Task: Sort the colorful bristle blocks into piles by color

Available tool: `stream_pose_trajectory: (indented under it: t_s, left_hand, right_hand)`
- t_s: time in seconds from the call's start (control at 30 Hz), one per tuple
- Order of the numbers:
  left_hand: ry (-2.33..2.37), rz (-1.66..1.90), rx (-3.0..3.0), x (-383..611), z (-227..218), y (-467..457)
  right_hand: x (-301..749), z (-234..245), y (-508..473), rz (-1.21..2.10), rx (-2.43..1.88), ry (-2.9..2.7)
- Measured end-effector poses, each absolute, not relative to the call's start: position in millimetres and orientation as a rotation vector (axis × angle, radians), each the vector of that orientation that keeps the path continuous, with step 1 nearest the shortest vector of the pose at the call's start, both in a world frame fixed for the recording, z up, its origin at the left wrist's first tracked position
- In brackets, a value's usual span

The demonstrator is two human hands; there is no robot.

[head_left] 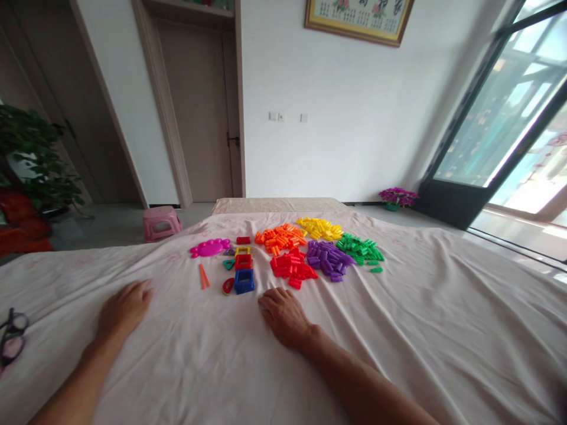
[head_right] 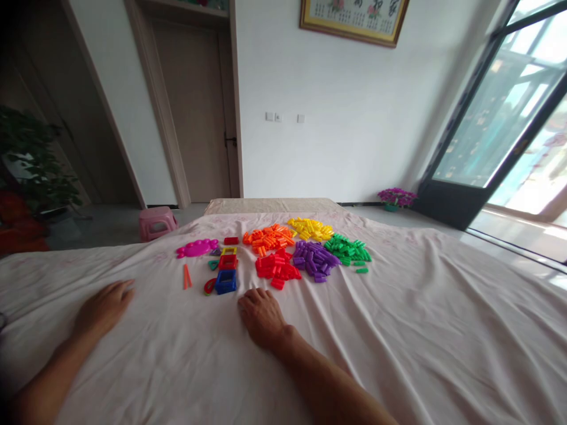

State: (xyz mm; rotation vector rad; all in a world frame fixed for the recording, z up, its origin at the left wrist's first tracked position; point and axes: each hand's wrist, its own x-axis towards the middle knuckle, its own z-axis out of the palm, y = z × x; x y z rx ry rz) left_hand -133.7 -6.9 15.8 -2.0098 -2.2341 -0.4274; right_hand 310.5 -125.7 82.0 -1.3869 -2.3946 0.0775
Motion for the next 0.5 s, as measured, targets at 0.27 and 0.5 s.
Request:
stream_pose_trajectory:
  t_s: [0.27, 0.5]
  left_hand:
    - [-2.285, -0.412, -1.949, -131, 14, -8]
    - [-2.506, -0.493, -1.858, -114, 32, 3]
  right_hand:
    - [314, 82, -121, 0.117, -1.391, -2.405]
    - [312, 80, -119, 0.104, -1.372, -2.414]
